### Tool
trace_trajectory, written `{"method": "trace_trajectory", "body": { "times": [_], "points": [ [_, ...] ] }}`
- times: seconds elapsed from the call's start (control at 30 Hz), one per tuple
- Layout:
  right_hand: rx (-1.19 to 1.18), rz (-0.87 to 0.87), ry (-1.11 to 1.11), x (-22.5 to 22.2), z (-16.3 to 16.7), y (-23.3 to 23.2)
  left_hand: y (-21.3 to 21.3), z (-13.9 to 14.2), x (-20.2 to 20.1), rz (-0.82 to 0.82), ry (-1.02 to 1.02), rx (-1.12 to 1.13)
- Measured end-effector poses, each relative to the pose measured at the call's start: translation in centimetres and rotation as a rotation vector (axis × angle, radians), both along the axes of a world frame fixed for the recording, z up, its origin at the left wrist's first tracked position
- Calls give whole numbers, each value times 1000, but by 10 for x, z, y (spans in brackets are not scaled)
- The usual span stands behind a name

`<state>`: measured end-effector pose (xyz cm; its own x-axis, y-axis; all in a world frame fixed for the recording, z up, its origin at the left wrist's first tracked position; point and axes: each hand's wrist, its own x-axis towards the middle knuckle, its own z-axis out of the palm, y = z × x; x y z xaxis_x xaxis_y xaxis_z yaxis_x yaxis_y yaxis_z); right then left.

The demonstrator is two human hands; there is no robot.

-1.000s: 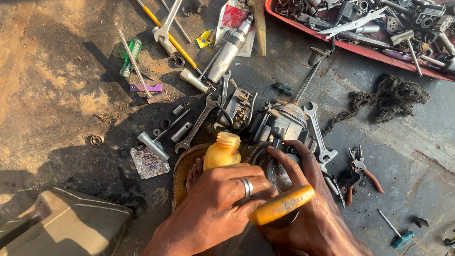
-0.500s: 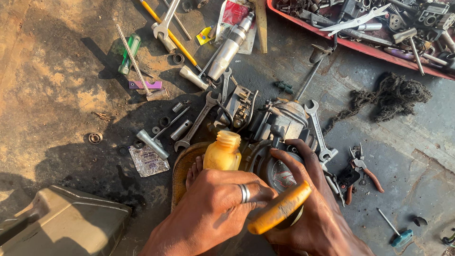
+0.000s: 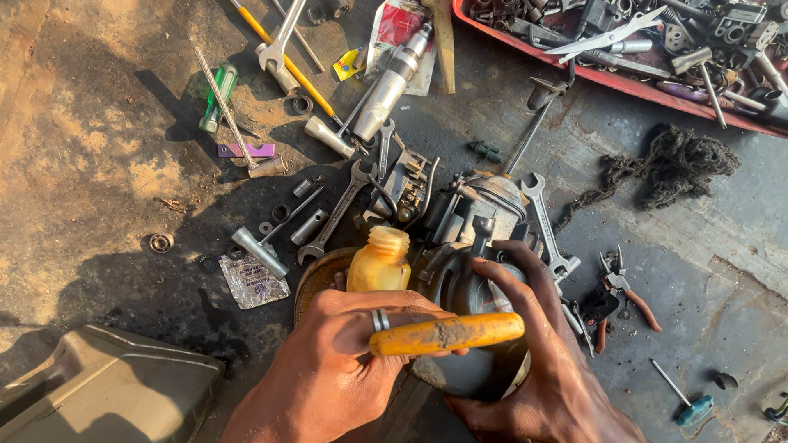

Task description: The person uses a screwdriver to remove screws from a motorcycle engine cover and then removes the cover. They then use a screwdriver to adjust a component inside the engine.

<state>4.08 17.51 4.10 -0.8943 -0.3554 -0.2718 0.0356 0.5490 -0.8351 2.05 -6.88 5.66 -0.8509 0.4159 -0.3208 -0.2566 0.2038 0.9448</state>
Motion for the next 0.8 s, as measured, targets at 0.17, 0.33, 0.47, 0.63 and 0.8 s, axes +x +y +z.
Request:
{"method": "trace_trajectory", "body": {
  "times": [0.17,0.33,0.47,0.63,0.8],
  "points": [
    [-9,12,-36,3,2,1,-2,-1,1,77,220,143],
    [39,18,28,0,-2,5,-1,1,-1,129,278,166],
    [56,-16,116,-6,-7,16,5,7,-4,155,292,228],
    [69,-62,51,-10,-5,28,4,17,-6,212,123,343],
    [273,-186,289,-13,-2,59,3,14,-1,296,-66,373]
  ]
}}
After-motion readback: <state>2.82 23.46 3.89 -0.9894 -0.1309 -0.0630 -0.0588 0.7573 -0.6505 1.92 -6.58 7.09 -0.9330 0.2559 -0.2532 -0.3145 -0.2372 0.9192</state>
